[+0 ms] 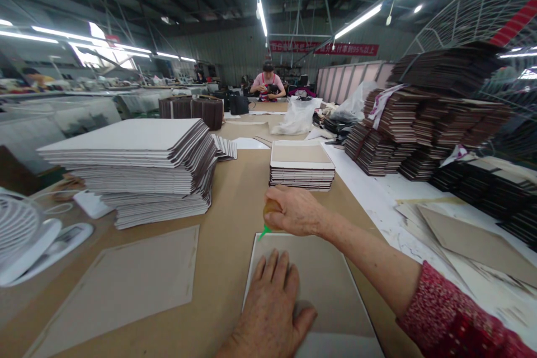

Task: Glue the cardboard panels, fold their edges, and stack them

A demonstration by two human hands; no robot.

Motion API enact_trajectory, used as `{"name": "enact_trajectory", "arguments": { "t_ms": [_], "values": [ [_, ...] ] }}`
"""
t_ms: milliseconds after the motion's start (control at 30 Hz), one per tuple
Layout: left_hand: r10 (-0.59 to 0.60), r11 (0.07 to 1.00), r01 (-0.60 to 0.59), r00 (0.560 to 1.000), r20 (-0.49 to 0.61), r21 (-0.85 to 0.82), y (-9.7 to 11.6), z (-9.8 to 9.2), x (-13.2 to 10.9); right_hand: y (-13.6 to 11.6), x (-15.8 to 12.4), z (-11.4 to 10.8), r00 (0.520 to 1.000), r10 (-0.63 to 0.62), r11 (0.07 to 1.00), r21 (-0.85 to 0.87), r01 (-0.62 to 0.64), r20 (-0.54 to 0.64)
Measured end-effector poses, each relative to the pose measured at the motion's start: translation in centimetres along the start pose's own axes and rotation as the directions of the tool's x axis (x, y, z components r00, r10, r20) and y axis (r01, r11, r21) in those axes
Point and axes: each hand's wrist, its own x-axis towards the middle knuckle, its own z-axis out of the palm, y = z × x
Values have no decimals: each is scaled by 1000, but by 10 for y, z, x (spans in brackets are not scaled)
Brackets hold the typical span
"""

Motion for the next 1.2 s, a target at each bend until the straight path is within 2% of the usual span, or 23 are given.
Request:
{"name": "enact_trajectory", "arguments": {
  "t_ms": [533,1200],
  "values": [
    [15,1000,-15,1000,-11,13,-1,0,-2,0,-1,-3,1000,12,1000,-29,-12,16],
    [11,999,-9,999,-35,50,1,2,-3,45,-51,-20,975,210,978,8,-211,71]
  ]
}}
